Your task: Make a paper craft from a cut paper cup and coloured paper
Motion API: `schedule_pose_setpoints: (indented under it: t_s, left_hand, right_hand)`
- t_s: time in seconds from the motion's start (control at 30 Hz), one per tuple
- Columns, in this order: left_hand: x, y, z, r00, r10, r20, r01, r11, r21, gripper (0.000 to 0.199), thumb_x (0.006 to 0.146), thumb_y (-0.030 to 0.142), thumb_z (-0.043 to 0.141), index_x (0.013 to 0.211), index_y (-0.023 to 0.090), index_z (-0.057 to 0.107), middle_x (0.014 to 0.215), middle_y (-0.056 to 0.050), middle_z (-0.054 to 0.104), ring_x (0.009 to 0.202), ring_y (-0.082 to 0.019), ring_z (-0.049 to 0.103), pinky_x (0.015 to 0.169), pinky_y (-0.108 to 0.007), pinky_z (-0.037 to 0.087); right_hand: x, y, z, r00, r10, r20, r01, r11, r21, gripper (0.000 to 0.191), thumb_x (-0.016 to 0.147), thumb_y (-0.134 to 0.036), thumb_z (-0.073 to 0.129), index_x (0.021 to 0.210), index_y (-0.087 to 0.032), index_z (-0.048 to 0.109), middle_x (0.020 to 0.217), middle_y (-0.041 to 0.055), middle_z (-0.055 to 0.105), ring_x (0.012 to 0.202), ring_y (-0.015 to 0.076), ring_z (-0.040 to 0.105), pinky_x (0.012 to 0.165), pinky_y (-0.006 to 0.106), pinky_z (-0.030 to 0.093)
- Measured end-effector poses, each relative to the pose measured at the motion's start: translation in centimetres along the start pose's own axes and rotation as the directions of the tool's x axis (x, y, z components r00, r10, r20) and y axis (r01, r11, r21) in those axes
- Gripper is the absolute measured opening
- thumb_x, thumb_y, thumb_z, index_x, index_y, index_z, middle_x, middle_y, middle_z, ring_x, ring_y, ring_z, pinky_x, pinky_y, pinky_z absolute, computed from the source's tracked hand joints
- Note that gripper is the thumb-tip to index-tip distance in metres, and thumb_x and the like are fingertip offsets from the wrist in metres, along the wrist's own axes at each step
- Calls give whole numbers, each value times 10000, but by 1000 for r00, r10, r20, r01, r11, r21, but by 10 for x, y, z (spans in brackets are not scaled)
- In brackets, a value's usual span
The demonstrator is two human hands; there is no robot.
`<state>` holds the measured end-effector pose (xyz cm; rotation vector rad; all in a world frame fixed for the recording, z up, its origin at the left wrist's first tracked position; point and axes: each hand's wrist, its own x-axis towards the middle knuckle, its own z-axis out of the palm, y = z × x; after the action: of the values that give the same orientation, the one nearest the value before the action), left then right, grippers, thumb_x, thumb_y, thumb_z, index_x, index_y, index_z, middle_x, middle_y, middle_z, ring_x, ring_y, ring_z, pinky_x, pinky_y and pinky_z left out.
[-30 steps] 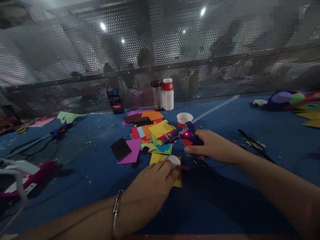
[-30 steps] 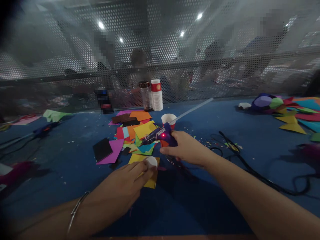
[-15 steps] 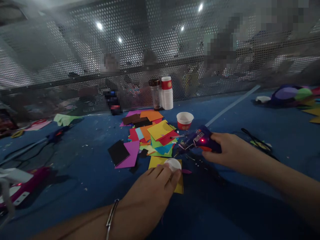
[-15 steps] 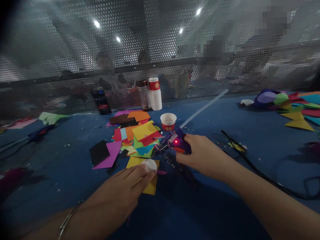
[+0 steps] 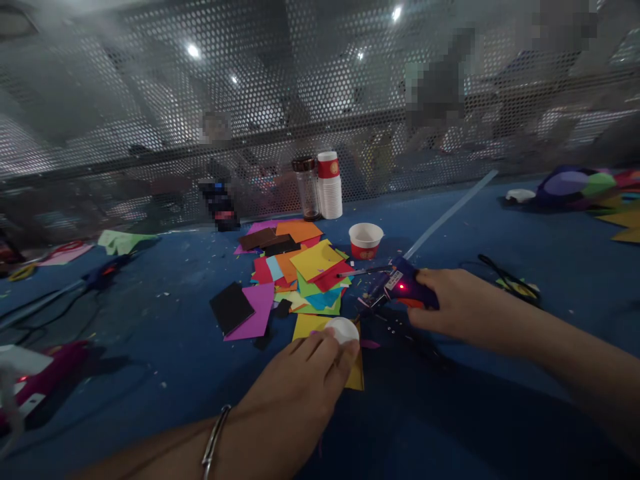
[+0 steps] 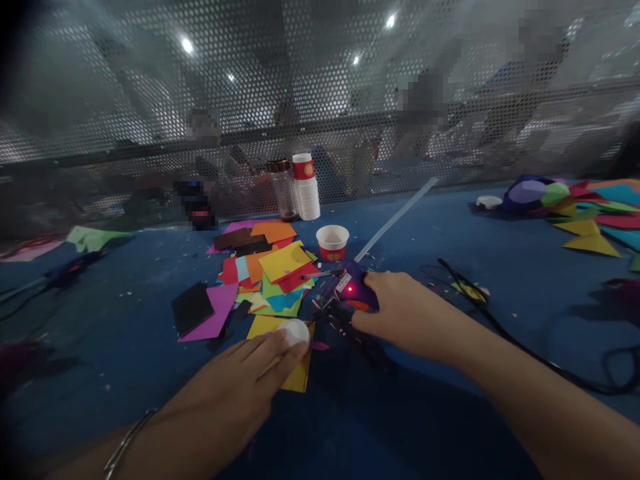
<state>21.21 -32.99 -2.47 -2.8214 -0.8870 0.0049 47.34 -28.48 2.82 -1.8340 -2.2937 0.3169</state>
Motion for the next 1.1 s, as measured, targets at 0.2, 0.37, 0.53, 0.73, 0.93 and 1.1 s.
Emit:
schedule_pose_setpoints:
  t_s: [0.2, 0.37, 0.53, 0.73, 0.93, 1.1]
  left_hand:
    - [1, 1, -3, 1000, -15, -9, 15, 1000, -1, 603, 864, 34, 426, 1458, 68, 329, 1344, -191, 571, 1205, -318, 560, 949, -448, 530]
    - [2, 0, -5, 1000, -6, 21, 7, 1000, -23, 582, 872, 36, 430, 1447, 58, 341, 1352, -202, 564, 1231, -317, 546, 964, -457, 524]
    - [2, 0, -4, 1000, -13, 25, 13, 1000, -19, 585, 876, 43, 423, 1454, 81, 337, 1356, -179, 568, 1224, -307, 552, 976, -454, 524]
    - [4, 1, -4, 999, -10, 34, 11, 1000, -3, 581, 874, 53, 431, 1449, 67, 349, 1340, -190, 576, 1199, -320, 570, 937, -453, 552]
    - [3, 2, -6, 999, -14, 39, 14, 1000, 1, 592, 857, 25, 435, 1444, 62, 359, 1342, -184, 575, 1225, -321, 550, 952, -443, 547]
    - [3, 1, -3, 999, -8, 30, 9, 1000, -15, 568, 869, 57, 446, 1432, 62, 369, 1325, -177, 583, 1207, -316, 556, 949, -447, 544]
  right_hand:
    - [0, -5, -3, 999, 33, 41, -31, 999, -40, 134, 771, -328, 585, 730, -201, 579, 796, 85, 707, 650, 216, 624, 568, 298, 400]
    - [0, -4, -2, 998, 42, 51, -38, 997, -71, 142, 787, -337, 564, 739, -204, 574, 795, 91, 708, 672, 229, 632, 578, 302, 402]
    - [-1, -3, -1, 999, 15, 46, -11, 996, -93, 134, 786, -317, 580, 709, -211, 551, 777, 84, 710, 657, 218, 628, 581, 296, 398]
    - [-2, -7, -6, 995, 31, 97, -24, 997, -77, 128, 799, -294, 543, 699, -217, 525, 798, 92, 711, 673, 229, 627, 585, 308, 391]
    - [-3, -6, -5, 998, 7, 55, -5, 999, -40, 158, 784, -273, 590, 650, -215, 531, 728, 77, 701, 596, 193, 595, 541, 294, 368]
    - [-4, -5, -5, 999, -8, 43, 9, 999, -33, 178, 781, -241, 600, 632, -220, 505, 678, 66, 673, 571, 183, 566, 529, 291, 346]
